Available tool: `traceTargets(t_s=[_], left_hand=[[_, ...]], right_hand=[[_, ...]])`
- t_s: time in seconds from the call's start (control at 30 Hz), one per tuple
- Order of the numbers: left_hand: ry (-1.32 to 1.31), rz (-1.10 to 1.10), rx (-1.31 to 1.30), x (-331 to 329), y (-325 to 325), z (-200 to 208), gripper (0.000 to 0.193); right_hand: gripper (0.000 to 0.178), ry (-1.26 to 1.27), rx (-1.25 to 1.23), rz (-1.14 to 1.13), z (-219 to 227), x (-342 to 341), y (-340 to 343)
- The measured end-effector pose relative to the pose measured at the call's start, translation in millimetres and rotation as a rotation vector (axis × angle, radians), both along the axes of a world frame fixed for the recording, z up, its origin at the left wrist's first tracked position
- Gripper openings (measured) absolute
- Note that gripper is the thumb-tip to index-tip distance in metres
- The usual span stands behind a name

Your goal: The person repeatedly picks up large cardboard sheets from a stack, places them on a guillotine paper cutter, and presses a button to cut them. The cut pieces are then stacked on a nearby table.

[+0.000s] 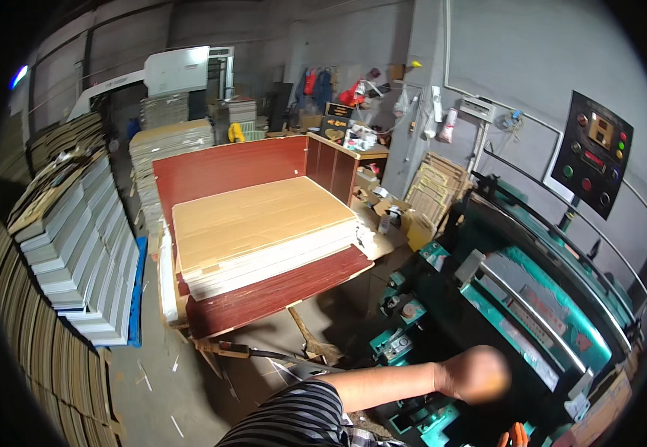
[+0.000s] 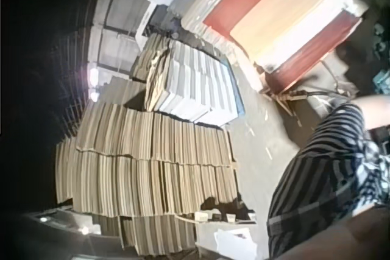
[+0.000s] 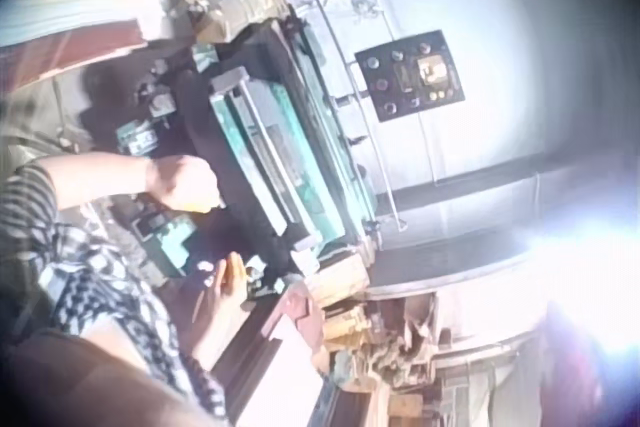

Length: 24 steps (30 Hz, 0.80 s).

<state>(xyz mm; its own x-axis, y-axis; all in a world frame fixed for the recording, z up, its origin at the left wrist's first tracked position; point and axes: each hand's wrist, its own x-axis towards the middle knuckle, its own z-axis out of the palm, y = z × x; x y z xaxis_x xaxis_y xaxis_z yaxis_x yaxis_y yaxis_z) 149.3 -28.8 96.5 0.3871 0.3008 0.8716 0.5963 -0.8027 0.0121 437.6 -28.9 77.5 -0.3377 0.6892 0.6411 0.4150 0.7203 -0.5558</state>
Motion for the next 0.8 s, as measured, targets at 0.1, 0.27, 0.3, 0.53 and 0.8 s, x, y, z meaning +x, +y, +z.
traceTargets(t_s=[0.1, 0.27, 0.3, 0.53, 0.8], left_hand=[[-0.072, 0.014, 0.003, -7, -8, 15, 0.027], [-0.139, 0.051, 0.066, -25, -5, 46, 0.025], [-0.112, 0.092, 0.005, -29, -5, 53, 0.027], [-0.346, -0.066, 0.058, -16, -24, 82, 0.026], [-0.374, -0.112, -0.174, 24, -60, 57, 0.057]], right_hand=[[0.024, 0.012, -0.007, 0.000, 23, -21, -32], [0.023, 0.071, 0.067, -0.051, 29, -18, -56], [0.022, 0.096, 0.041, -0.059, 33, -17, -60], [0.046, 0.361, -0.301, 0.047, 48, -70, -79], [0.021, 1.118, -0.300, 0.297, 46, -164, -86]])
